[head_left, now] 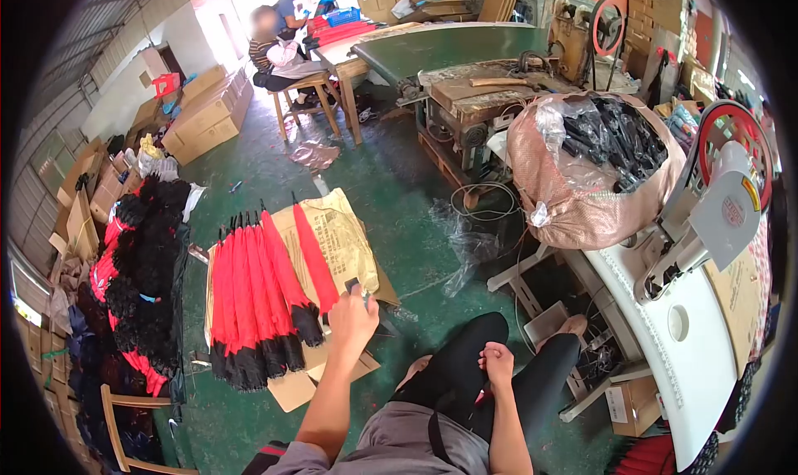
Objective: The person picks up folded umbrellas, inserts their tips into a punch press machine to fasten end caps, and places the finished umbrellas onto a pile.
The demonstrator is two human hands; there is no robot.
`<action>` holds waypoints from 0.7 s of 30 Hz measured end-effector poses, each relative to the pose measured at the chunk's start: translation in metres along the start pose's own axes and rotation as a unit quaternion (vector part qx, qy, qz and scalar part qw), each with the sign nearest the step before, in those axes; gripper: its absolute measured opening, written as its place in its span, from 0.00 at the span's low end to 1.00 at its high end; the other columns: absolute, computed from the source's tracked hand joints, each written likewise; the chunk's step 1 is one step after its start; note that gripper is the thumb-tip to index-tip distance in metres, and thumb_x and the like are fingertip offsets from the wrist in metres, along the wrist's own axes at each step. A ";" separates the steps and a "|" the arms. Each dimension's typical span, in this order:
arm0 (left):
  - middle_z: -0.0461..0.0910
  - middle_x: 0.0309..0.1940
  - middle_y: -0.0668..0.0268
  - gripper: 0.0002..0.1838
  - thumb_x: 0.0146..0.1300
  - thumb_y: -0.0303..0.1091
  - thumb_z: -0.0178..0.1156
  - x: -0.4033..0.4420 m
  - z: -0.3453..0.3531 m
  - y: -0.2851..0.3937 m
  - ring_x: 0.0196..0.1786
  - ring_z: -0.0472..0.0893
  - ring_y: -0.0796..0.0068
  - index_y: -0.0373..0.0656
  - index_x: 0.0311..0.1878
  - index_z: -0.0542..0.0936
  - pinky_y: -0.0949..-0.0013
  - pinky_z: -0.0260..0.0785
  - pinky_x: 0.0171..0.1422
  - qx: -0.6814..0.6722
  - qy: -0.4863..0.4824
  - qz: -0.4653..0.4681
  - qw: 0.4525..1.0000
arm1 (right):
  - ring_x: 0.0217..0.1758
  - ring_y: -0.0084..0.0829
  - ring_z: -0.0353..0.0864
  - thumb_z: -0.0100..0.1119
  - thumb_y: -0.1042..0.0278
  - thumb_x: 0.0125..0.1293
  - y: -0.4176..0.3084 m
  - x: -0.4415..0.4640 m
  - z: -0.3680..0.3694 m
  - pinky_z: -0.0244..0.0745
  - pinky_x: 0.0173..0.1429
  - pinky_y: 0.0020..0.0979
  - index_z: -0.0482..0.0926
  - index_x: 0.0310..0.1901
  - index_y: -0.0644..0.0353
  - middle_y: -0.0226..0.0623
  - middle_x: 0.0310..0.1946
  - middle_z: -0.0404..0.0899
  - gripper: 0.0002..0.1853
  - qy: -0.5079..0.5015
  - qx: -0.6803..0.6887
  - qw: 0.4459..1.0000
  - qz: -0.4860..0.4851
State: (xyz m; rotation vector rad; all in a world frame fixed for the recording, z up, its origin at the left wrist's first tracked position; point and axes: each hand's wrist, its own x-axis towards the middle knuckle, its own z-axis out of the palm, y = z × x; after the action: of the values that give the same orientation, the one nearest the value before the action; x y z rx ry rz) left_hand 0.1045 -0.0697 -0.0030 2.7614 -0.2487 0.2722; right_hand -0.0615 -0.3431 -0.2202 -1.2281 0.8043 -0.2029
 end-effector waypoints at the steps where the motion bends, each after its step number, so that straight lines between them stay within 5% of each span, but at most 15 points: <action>1: 0.86 0.36 0.42 0.19 0.67 0.39 0.66 0.002 -0.009 0.005 0.40 0.88 0.44 0.35 0.55 0.83 0.47 0.80 0.46 0.019 -0.014 -0.006 1.000 | 0.27 0.23 0.83 0.55 0.76 0.74 -0.001 0.000 0.000 0.80 0.31 0.25 0.80 0.54 0.69 0.37 0.33 0.86 0.12 0.001 -0.002 1.000 0.000; 4: 0.87 0.33 0.47 0.20 0.69 0.42 0.65 -0.008 -0.028 0.010 0.35 0.88 0.46 0.36 0.56 0.83 0.50 0.80 0.42 0.062 -0.047 -0.022 0.997 | 0.27 0.23 0.82 0.55 0.76 0.73 0.002 -0.007 0.000 0.79 0.31 0.25 0.80 0.54 0.68 0.36 0.33 0.86 0.12 0.000 -0.006 1.000 0.009; 8: 0.88 0.35 0.48 0.20 0.70 0.40 0.65 -0.011 -0.049 0.025 0.37 0.90 0.51 0.35 0.56 0.83 0.55 0.81 0.44 -0.085 0.011 0.077 0.993 | 0.27 0.23 0.82 0.55 0.75 0.74 -0.003 -0.001 0.004 0.79 0.32 0.25 0.81 0.53 0.66 0.35 0.33 0.85 0.11 0.002 0.001 1.000 0.005; 11: 0.88 0.36 0.49 0.17 0.69 0.36 0.67 -0.022 -0.068 0.056 0.40 0.91 0.58 0.34 0.54 0.84 0.62 0.82 0.46 -0.234 -0.019 0.136 0.963 | 0.27 0.23 0.82 0.56 0.75 0.73 -0.001 -0.006 0.003 0.79 0.33 0.25 0.81 0.53 0.66 0.35 0.33 0.85 0.11 0.005 0.001 1.000 0.012; 16: 0.90 0.38 0.53 0.16 0.68 0.33 0.68 -0.012 -0.047 0.059 0.42 0.92 0.62 0.32 0.54 0.84 0.65 0.82 0.46 -0.291 -0.099 0.147 0.940 | 0.28 0.24 0.82 0.56 0.74 0.73 -0.002 -0.012 -0.002 0.80 0.33 0.26 0.81 0.53 0.66 0.35 0.33 0.85 0.11 0.011 0.001 1.000 0.019; 18: 0.90 0.38 0.55 0.15 0.68 0.33 0.67 0.014 -0.016 0.033 0.42 0.91 0.65 0.34 0.52 0.84 0.64 0.81 0.44 -0.390 -0.063 0.111 0.912 | 0.27 0.24 0.82 0.56 0.75 0.73 -0.001 -0.012 -0.005 0.80 0.33 0.26 0.81 0.53 0.66 0.35 0.33 0.85 0.11 0.012 0.005 1.000 0.020; 21: 0.88 0.41 0.61 0.10 0.67 0.30 0.66 0.084 0.016 -0.014 0.45 0.89 0.70 0.33 0.48 0.85 0.65 0.81 0.55 -0.609 -0.047 -0.046 0.791 | 0.27 0.24 0.82 0.56 0.75 0.73 0.004 -0.014 -0.004 0.79 0.32 0.26 0.81 0.53 0.66 0.35 0.33 0.84 0.11 0.009 0.011 1.000 0.023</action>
State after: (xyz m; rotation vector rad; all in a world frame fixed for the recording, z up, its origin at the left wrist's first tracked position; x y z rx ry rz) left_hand 0.1911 -0.0743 -0.0043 1.4783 -0.2012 -0.0701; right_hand -0.0753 -0.3372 -0.2176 -1.1864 0.8434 -0.1847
